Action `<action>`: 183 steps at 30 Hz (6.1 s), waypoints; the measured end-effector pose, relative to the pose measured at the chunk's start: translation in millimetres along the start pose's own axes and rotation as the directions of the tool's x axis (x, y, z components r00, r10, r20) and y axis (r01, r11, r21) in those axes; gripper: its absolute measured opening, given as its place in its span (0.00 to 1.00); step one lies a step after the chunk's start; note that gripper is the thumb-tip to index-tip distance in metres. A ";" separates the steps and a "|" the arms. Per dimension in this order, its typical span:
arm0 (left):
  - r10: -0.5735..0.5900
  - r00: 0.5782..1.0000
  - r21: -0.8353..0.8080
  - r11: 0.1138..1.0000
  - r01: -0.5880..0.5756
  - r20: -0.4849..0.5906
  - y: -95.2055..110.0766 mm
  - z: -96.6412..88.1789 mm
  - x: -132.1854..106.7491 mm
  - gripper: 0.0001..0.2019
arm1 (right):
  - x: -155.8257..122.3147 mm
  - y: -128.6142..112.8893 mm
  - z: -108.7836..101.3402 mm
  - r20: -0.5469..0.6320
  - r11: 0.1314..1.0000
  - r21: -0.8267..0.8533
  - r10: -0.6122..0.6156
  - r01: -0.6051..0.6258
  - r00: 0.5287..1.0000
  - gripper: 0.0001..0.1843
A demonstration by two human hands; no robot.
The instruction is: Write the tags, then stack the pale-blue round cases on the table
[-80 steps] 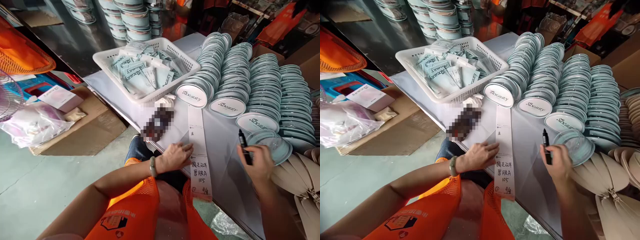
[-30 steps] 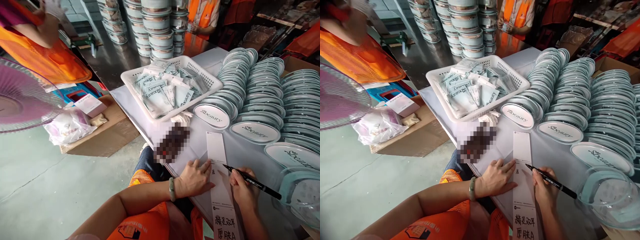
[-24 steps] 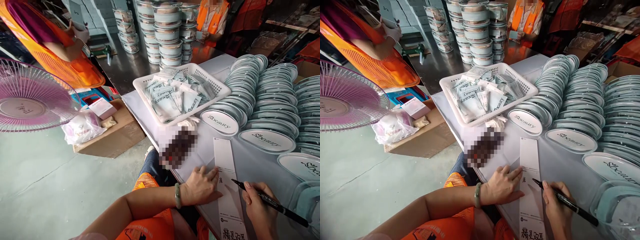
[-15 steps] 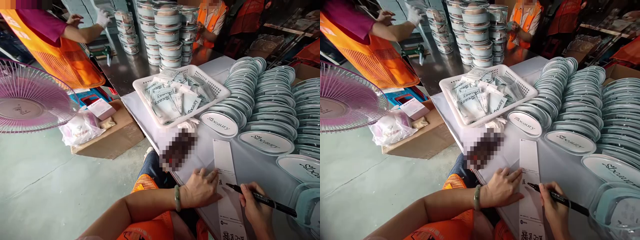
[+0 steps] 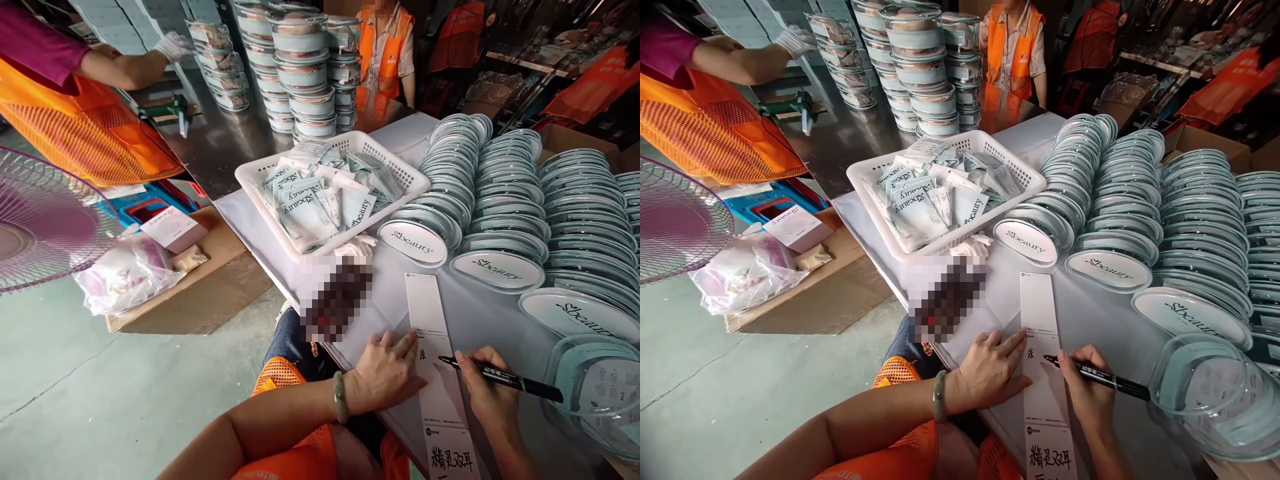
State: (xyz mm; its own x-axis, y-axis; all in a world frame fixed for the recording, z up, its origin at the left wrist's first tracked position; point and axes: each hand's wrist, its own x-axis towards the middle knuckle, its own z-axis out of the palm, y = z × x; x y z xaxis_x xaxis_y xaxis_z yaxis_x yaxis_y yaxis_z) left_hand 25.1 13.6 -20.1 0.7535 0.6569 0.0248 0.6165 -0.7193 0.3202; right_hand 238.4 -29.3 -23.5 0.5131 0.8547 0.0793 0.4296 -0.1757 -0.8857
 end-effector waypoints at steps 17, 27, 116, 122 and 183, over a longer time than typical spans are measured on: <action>-0.022 0.999 -0.017 1.000 0.022 0.037 2.4 -1.1 0.1 0.33 | -11.7 -5.0 17.7 -0.004 0.982 -0.164 -0.093 0.091 0.996 0.28; -0.018 1.000 -0.005 1.000 0.019 0.022 2.3 -0.1 0.0 0.33 | -11.4 -9.3 20.4 -0.019 0.959 -0.211 -0.196 0.188 0.980 0.28; -0.028 0.999 -0.041 0.999 0.030 0.037 3.3 -2.4 0.5 0.33 | -2.2 -2.4 13.9 -0.042 0.949 -0.236 -0.226 0.210 0.973 0.29; -0.023 0.999 -0.036 0.999 0.024 0.029 2.6 -0.8 0.9 0.33 | -1.7 -0.9 14.0 -0.022 0.918 -0.275 -0.302 0.284 0.953 0.25; -0.034 0.999 -0.037 0.999 0.036 0.042 3.3 -3.7 0.5 0.33 | -0.7 6.2 1.8 0.014 0.933 -0.267 -0.247 0.241 0.969 0.25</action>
State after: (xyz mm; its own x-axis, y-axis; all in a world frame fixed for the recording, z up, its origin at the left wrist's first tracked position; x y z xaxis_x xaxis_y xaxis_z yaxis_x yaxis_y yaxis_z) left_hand 26.6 12.4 -15.6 0.7410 0.6710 -0.0260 0.6341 -0.6865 0.3559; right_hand 239.4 -30.1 -29.9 0.3810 0.8783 0.2890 0.7227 -0.0880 -0.6855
